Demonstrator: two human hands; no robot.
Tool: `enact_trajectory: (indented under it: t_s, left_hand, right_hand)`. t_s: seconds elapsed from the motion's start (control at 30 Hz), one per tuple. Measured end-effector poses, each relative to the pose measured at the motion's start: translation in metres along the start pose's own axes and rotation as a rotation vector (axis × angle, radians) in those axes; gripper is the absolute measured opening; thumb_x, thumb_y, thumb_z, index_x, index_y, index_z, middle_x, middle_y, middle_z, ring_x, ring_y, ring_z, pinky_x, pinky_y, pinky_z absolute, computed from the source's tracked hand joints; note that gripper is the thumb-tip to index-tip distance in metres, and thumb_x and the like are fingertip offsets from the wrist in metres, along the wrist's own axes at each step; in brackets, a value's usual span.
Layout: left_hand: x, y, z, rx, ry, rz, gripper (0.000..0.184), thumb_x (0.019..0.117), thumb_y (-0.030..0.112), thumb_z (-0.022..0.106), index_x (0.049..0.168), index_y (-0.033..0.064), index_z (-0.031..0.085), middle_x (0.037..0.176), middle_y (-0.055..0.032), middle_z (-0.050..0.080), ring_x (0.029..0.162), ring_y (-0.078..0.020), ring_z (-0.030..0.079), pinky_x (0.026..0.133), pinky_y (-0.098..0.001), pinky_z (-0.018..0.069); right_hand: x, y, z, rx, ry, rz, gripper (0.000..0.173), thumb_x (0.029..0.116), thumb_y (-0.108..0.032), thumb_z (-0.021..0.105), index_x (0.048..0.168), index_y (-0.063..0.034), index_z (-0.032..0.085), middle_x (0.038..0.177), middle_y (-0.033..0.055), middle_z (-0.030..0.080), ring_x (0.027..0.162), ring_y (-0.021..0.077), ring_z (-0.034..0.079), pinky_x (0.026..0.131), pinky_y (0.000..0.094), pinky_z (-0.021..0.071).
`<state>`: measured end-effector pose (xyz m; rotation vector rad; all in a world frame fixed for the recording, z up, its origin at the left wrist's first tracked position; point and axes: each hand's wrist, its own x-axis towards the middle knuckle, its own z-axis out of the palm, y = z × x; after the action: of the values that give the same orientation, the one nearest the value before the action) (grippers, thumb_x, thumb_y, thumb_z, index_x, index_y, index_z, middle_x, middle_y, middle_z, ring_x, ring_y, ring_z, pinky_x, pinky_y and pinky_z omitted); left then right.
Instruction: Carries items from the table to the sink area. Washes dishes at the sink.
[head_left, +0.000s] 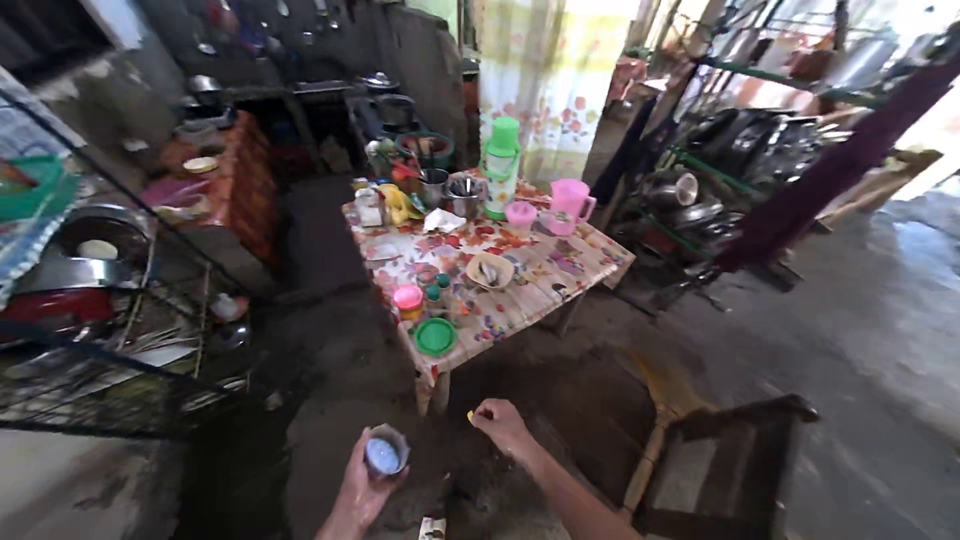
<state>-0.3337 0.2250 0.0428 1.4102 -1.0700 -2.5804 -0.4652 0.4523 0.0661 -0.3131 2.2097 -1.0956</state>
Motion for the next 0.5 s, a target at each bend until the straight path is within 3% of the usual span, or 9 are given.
enact_trajectory:
  t_s: [0.07,0.13,0.23,0.3,0.4,0.5]
  left_hand:
    - [0.011,0.022,-0.039,-0.037,0.066,0.030,0.054,0.1083,0.054,0.026,0.129,0.0118,0.051,0.108,-0.0139,0.064,0.089,-0.0265,0.067,0.067,-0.0426,0.0570]
    - [0.019,0.039,-0.071,-0.087,0.087,0.050,0.055,0.1081,0.056,0.023,0.123,0.0129,0.052,0.101,-0.0122,0.068,0.083,-0.0249,0.070,0.061,-0.0406,0.0587]
    - [0.025,0.055,-0.099,-0.163,0.123,0.065,0.058,0.1069,0.060,0.021,0.126,0.0146,0.051,0.106,-0.0131,0.069,0.085,-0.0265,0.071,0.062,-0.0417,0.0595]
    - [0.028,0.060,-0.104,-0.188,0.133,0.029,0.063,0.1047,0.065,0.019,0.132,0.0175,0.050,0.114,-0.0134,0.067,0.092,-0.0272,0.070,0.067,-0.0421,0.0590]
    - [0.030,0.061,-0.088,-0.140,0.112,-0.007,0.061,0.1054,0.063,0.017,0.131,0.0181,0.049,0.113,-0.0111,0.066,0.094,-0.0246,0.068,0.070,-0.0415,0.0576]
    - [0.041,0.043,-0.055,-0.026,-0.028,-0.026,0.058,0.1067,0.060,0.017,0.121,0.0172,0.053,0.104,-0.0082,0.071,0.089,-0.0230,0.072,0.065,-0.0410,0.0603]
  right_hand:
    - [0.047,-0.021,0.015,-0.227,-0.106,-0.018,0.031,0.1039,-0.025,0.058,0.115,0.0022,0.070,0.117,0.0225,0.068,0.113,0.0347,0.064,0.101,0.0536,0.0469]
    - [0.092,-0.044,0.023,-0.399,-0.139,-0.047,0.033,0.1056,-0.025,0.054,0.120,0.0009,0.069,0.123,0.0231,0.067,0.120,0.0373,0.063,0.104,0.0552,0.0463]
    - [0.143,-0.076,0.025,-0.507,-0.086,-0.105,0.033,0.1062,-0.020,0.050,0.121,0.0035,0.067,0.126,0.0250,0.065,0.123,0.0395,0.061,0.105,0.0554,0.0457]
    - [0.162,-0.093,0.021,-0.566,-0.019,-0.094,0.034,0.1074,-0.018,0.046,0.127,0.0029,0.065,0.135,0.0238,0.061,0.131,0.0394,0.056,0.109,0.0541,0.0442]
    - [0.160,-0.097,0.015,-0.538,0.019,-0.017,0.038,0.1058,-0.017,0.050,0.138,-0.0005,0.059,0.144,0.0227,0.056,0.138,0.0394,0.050,0.112,0.0545,0.0413]
    - [0.111,-0.047,0.009,-0.411,-0.063,0.014,0.037,0.1060,-0.023,0.051,0.134,-0.0025,0.063,0.135,0.0234,0.062,0.128,0.0400,0.059,0.107,0.0582,0.0461]
